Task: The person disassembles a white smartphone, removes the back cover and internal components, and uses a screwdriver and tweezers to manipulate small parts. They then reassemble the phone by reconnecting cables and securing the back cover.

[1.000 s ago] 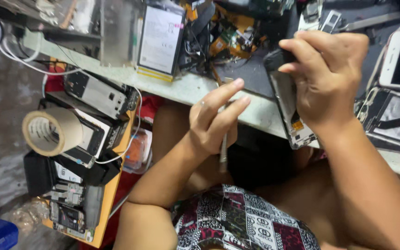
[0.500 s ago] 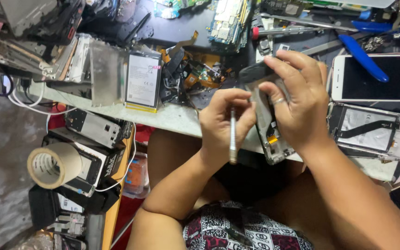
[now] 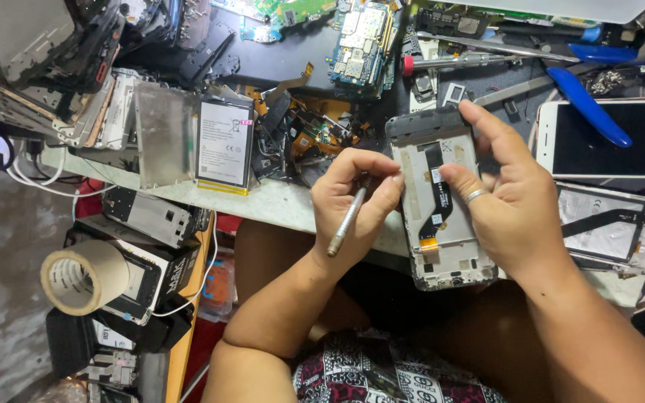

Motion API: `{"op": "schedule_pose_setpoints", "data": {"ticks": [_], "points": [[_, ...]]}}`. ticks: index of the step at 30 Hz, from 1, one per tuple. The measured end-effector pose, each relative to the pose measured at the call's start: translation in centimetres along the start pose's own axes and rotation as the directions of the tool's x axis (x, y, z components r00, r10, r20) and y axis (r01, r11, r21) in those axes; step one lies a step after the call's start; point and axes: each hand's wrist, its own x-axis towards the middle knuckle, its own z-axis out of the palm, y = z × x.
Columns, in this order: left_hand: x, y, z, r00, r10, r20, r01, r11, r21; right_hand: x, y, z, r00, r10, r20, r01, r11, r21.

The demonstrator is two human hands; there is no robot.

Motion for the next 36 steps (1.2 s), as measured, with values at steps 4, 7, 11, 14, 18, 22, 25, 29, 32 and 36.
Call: {"op": "schedule_pose_setpoints", "data": {"ticks": [4,7,11,14,18,22,25,29,32,36], "points": [[0.3,1.3,-0.6,0.983,0.161,0.092,-0.178,0.958,0.223,0.1,-0.2,-0.5,1.0,-0.021,-0.015,0.021,0.999,0.031],[0.8,2.6,-1.0,0.908,0.35,0.229,-0.415,0.82,0.394,0.1,-1.3,-1.5,0.992,-0.068,-0.11,0.058,0.994,-0.098],[0.2,3.5,-0.6,0.9,0.265,0.346,-0.436,0.536,0.723,-0.2,-2.7,-4.0,0.935,-0.267,-0.233,0.115,0.851,-0.513],[0.4,3.4,0.4,0.919,0.149,0.366,-0.395,0.379,0.837,-0.8,-2.6,-5.4,0.916,-0.31,-0.253,0.124,0.822,-0.556],[1.6,3.3,2.4,0.928,0.125,0.351,-0.372,0.285,0.883,-1.9,-2.1,-6.9,0.909,-0.299,-0.291,0.13,0.866,-0.483],[1.8,3.2,3.8,0.927,0.119,0.357,-0.376,0.295,0.878,-2.1,-1.4,-9.0,0.9,-0.28,-0.334,0.152,0.92,-0.361],[1.8,3.4,4.3,0.911,0.173,0.374,-0.409,0.273,0.871,-1.6,-0.9,-11.0,0.889,-0.261,-0.376,0.175,0.953,-0.245],[4.3,3.2,5.0,0.816,0.351,0.459,-0.522,0.11,0.846,-1.3,0.2,-13.4,0.881,-0.229,-0.414,0.198,0.973,-0.116],[7.7,2.6,5.3,0.714,0.434,0.549,-0.556,-0.125,0.822,-0.9,0.3,-14.6,0.885,-0.218,-0.411,0.221,0.974,-0.041],[10.3,2.0,5.1,0.681,0.38,0.626,-0.558,-0.285,0.78,0.0,-0.4,-14.0,0.915,-0.216,-0.34,0.231,0.973,0.004]]}}
